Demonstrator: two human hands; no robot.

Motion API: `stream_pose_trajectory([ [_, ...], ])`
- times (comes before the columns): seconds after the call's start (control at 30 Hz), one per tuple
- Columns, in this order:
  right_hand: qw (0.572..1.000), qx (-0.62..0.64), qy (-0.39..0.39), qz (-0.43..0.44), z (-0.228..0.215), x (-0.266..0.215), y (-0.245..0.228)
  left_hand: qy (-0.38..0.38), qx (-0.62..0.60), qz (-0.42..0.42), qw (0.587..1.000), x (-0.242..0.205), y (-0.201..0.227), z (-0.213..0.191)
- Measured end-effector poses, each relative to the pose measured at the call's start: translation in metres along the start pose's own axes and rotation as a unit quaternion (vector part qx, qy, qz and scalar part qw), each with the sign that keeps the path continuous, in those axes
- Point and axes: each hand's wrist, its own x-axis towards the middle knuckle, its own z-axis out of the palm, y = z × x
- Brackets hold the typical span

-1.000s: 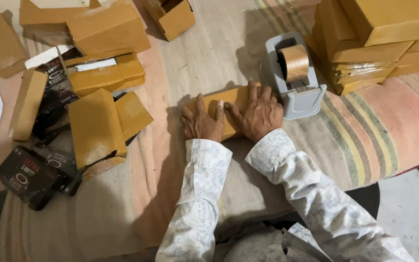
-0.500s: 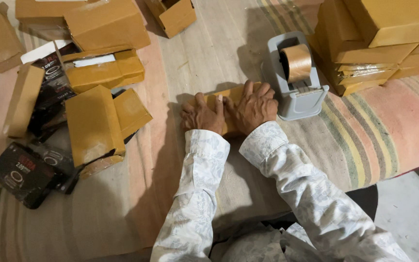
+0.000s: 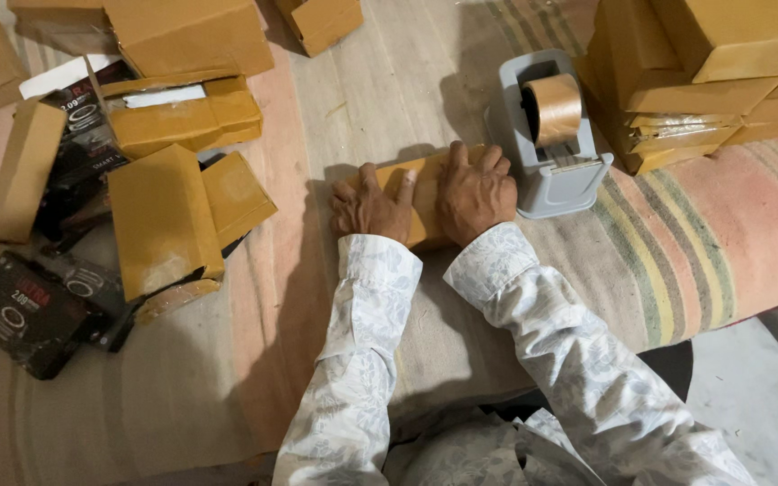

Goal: The person places small black product boxes into brown cardboard shipping boxes, folds the flaps, and seals them with a tape dispenser. The process is repeated for several units, with finished boxes stacked to the side.

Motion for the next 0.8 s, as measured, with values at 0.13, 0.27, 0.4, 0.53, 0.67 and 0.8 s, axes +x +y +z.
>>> stream_pose_trajectory([
  [0.13,1.000,0.015,0.004,-0.003,0.000,-0.001,0.001,0.041,0.007,0.009,0.999,0.002,0.002,0.001],
  [0.27,1.000,0.014,-0.013,-0.006,0.001,-0.001,0.002,-0.004,0.025,0.009,1.000,-0.002,-0.001,-0.001],
  [0.4,1.000,0.009,0.016,-0.008,0.001,-0.002,0.003,0.038,0.010,0.022,0.999,-0.006,0.001,-0.006],
  [0.53,1.000,-0.017,0.002,-0.014,0.000,-0.002,0.003,0.022,0.001,0.018,1.000,-0.006,0.003,-0.007],
  [0.67,1.000,-0.010,-0.029,0.000,-0.002,0.000,0.000,0.029,0.015,0.027,0.999,-0.004,0.000,-0.005],
  [0.8,1.000,-0.016,0.006,-0.016,-0.003,-0.003,0.002,0.040,0.009,0.028,0.999,-0.001,-0.003,0.003],
])
